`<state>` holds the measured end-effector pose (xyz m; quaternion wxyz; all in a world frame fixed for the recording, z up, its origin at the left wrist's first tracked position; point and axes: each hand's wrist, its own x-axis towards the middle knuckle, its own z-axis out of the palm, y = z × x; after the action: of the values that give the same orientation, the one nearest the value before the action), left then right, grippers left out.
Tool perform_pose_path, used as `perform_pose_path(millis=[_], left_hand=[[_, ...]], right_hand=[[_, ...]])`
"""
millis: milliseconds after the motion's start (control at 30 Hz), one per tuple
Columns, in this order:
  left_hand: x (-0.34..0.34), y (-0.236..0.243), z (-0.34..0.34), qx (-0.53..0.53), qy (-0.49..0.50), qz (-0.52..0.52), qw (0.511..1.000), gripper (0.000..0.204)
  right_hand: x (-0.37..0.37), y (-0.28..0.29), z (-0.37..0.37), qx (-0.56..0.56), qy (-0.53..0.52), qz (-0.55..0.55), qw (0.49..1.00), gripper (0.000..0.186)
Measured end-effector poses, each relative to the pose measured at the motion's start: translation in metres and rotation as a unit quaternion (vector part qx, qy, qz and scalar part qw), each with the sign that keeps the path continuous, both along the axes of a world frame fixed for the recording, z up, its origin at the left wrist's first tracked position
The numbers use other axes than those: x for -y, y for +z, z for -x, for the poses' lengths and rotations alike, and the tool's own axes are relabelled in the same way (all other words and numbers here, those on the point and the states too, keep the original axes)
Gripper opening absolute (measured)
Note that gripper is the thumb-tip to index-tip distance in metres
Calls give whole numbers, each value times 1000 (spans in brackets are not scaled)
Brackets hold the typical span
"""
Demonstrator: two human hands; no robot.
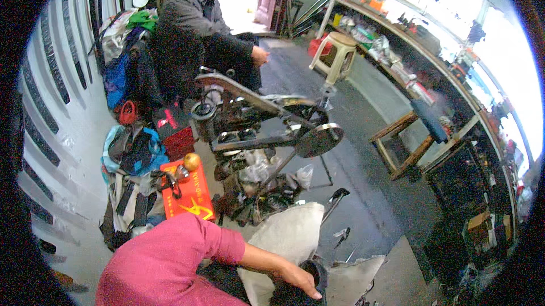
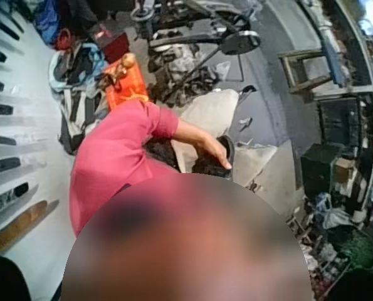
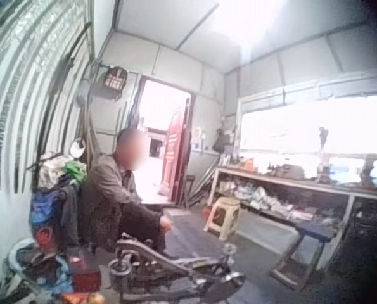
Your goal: The person uses a hand sewing awl and thread to stitch the upper of a black shoe. They repeatedly pierce the leather and pull the thread through while holding the shoe on a padded surface.
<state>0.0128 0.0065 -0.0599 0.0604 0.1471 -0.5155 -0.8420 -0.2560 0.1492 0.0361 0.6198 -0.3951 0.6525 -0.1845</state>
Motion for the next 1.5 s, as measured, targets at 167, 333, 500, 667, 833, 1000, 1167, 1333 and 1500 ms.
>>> perform_pose_path(millis=[167, 333, 500, 667, 833, 1000, 1167, 1333, 1500], left_hand=[[-4, 29, 5, 94, -70, -210, 971, 36], [-3, 19, 32, 71, -98, -244, 962, 35], [-9, 4, 44, 74, -102, -271, 954, 37], [-16, 5, 42, 83, -89, -279, 953, 39], [-19, 3, 41, 85, -75, -285, 952, 42], [-21, 2, 38, 95, -64, -290, 950, 45], [-23, 5, 39, 103, -59, -293, 949, 49], [-25, 8, 36, 105, -47, -326, 938, 54], [-11, 20, 31, 104, -112, -166, 974, 66]], right_hand=[[0, -6, 13, -22, 77, 41, 996, 23], [-9, -11, 19, -29, 95, 107, 989, 20], [-18, 1, 7, 59, -33, 60, 996, 12], [-9, 20, 2, -22, 41, 42, 998, 10], [-5, 12, 5, -6, 91, 121, 988, 10], [-20, -20, 9, 0, 26, 138, 990, 14], [-46, -47, -3, -17, -75, 213, 974, 16], [-50, -30, -14, -39, -59, 240, 968, 22], [-30, 6, -20, -194, 115, 283, 932, 23]])
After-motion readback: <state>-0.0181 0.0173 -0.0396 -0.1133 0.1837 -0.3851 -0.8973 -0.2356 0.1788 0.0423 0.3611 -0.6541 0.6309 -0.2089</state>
